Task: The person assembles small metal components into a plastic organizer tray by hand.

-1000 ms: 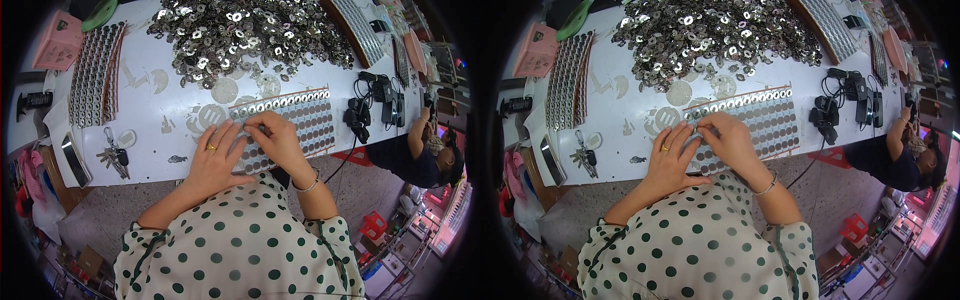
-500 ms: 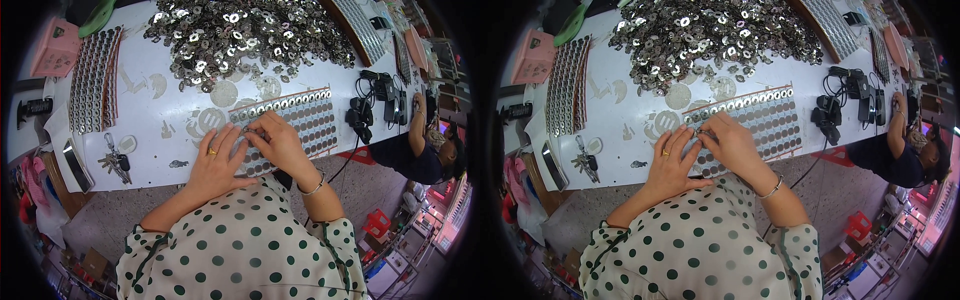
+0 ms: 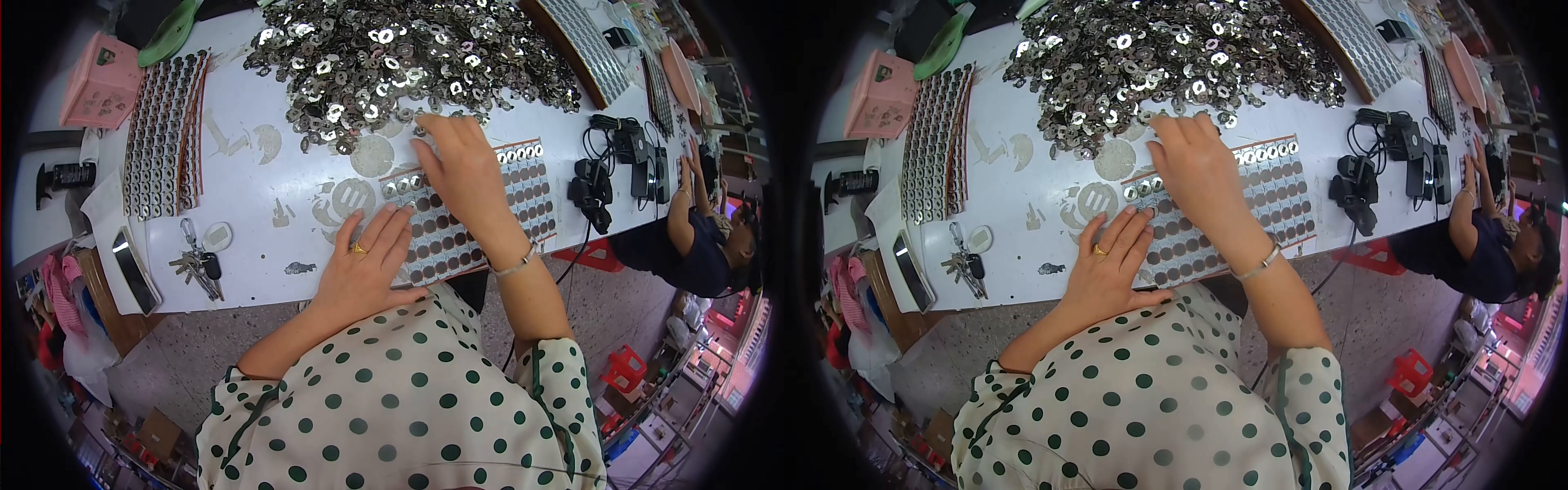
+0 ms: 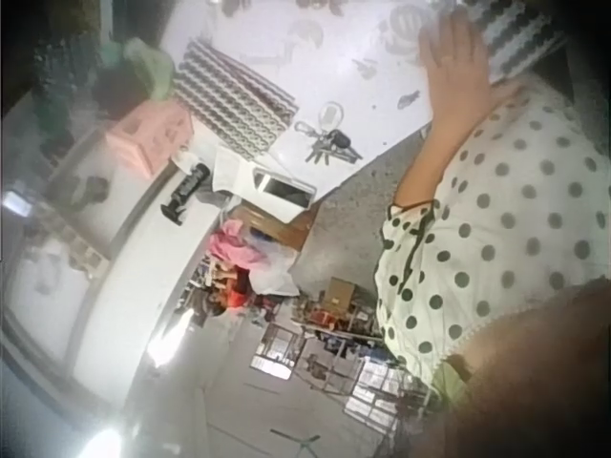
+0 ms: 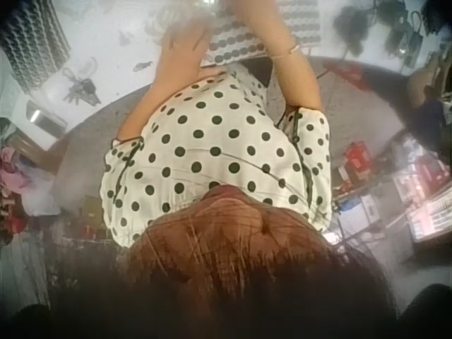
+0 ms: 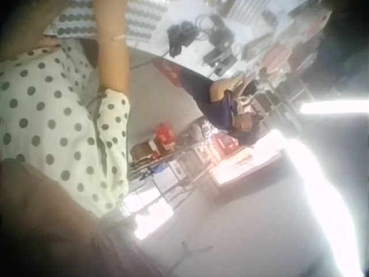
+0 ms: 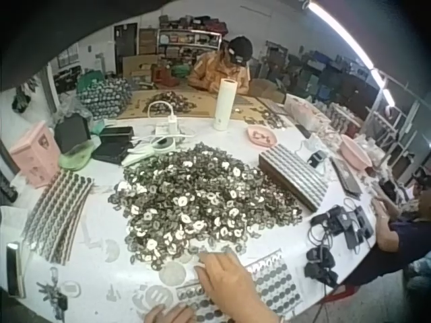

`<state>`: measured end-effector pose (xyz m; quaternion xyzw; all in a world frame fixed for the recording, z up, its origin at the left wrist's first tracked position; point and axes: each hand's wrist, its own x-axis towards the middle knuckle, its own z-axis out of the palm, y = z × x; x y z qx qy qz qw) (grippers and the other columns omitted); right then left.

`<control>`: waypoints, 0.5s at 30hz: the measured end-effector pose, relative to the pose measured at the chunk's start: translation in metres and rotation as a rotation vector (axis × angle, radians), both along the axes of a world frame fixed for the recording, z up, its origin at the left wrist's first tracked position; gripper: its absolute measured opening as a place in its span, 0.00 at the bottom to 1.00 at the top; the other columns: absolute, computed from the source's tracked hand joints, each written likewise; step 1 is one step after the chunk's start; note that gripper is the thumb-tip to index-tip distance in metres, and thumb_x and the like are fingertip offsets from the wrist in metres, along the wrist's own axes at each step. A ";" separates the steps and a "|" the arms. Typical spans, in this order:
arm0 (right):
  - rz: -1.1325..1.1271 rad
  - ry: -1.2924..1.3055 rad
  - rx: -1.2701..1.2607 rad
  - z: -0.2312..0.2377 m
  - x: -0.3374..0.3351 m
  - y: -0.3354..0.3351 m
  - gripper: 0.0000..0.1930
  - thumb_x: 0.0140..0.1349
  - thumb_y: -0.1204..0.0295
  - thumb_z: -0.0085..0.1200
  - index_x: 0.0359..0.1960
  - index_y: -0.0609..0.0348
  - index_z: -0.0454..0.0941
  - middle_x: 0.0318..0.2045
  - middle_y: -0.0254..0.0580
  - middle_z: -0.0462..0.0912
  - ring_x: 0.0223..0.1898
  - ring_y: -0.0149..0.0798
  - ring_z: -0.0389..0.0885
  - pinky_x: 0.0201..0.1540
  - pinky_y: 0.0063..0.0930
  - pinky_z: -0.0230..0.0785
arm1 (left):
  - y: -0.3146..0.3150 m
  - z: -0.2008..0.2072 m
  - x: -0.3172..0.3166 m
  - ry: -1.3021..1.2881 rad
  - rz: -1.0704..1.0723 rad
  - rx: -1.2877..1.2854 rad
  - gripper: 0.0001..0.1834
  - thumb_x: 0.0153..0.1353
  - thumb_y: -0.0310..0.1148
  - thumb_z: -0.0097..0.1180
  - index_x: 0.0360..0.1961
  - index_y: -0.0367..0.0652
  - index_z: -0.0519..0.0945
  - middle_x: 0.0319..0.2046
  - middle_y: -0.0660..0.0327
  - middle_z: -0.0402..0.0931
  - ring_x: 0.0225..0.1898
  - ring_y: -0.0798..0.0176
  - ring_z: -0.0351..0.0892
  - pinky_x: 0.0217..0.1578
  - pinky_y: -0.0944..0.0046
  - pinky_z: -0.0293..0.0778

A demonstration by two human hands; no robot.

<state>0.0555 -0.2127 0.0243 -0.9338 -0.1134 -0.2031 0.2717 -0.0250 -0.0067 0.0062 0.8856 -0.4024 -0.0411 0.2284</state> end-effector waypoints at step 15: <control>0.016 -0.030 0.058 -0.009 0.008 -0.005 0.09 0.60 0.77 0.60 0.43 0.58 0.82 0.33 0.43 0.83 0.41 0.47 0.80 0.42 0.39 0.76 | 0.002 0.004 -0.001 0.008 -0.007 -0.074 0.39 0.51 0.64 0.69 0.52 0.43 0.82 0.68 0.56 0.68 0.73 0.55 0.60 0.72 0.38 0.46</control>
